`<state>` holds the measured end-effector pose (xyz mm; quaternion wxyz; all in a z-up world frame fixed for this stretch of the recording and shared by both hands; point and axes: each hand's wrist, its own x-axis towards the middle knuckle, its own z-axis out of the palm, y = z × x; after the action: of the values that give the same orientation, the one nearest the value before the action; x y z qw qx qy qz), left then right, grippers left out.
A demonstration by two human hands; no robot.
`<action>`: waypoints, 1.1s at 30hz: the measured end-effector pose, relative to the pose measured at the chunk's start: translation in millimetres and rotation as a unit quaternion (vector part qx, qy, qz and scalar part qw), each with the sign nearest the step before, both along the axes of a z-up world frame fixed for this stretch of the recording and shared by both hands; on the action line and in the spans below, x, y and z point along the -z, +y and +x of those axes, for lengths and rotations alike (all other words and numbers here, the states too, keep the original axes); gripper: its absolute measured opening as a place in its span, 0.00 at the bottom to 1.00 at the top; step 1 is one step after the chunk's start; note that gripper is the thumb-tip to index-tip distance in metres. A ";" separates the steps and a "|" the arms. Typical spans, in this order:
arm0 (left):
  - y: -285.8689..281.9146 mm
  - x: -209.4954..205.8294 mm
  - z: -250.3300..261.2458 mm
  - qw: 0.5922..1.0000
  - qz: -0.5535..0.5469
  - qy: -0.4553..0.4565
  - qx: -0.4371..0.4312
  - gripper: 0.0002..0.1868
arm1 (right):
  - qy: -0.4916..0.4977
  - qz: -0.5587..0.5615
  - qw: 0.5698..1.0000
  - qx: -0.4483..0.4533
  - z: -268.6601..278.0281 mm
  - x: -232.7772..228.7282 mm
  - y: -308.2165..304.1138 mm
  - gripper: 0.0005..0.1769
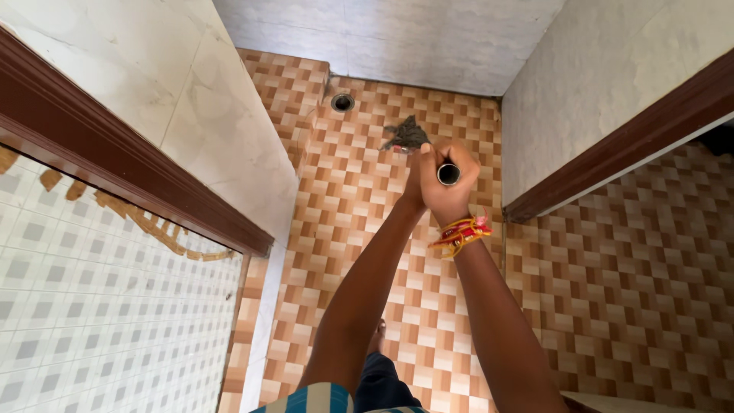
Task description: The person cleans the tiled floors of a bathroom and a hallway using a wet mop, moving between the spaces to ensure all areas are covered.
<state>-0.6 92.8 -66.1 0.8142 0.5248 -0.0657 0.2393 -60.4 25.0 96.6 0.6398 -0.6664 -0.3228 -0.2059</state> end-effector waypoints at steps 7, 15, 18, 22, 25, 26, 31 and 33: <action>-45.5 -46.1 -64.0 0.991 0.130 -0.009 -0.003 0.09 | 0.026 0.023 0.999 0.011 -42.3 6.2 -54.7 0.23; -172.1 -120.3 -212.8 0.909 0.377 0.023 -0.177 0.13 | 0.055 0.064 0.993 -0.079 -177.3 -48.4 -195.9 0.20; -218.7 -149.7 -286.8 0.932 0.312 0.004 -0.185 0.12 | 0.071 0.056 0.986 -0.142 -233.8 -74.6 -245.2 0.17; -258.6 -196.3 -353.4 0.924 0.297 0.019 -0.238 0.10 | 0.063 0.049 0.979 -0.187 -280.3 -112.1 -276.8 0.18; -276.0 -211.0 -375.3 0.911 0.279 0.030 -0.301 0.08 | 0.087 0.069 0.963 -0.246 -296.1 -122.4 -289.5 0.15; -277.6 -211.6 -378.6 0.907 0.283 0.013 -0.313 0.08 | 0.067 0.062 0.967 -0.237 -299.1 -121.8 -290.3 0.14; -281.4 -193.9 -364.1 0.882 0.294 -0.028 -0.367 0.12 | 0.013 0.071 0.972 -0.226 -291.1 -111.0 -291.1 0.15; -278.1 -185.4 -345.5 0.882 0.311 -0.004 -0.355 0.11 | 0.026 0.096 0.964 -0.249 -277.5 -106.7 -287.6 0.14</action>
<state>-346.1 -185.3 119.3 0.4697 0.7382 0.0507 0.4816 -337.9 -262.6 203.4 0.7397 -0.5061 -0.4403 -0.0528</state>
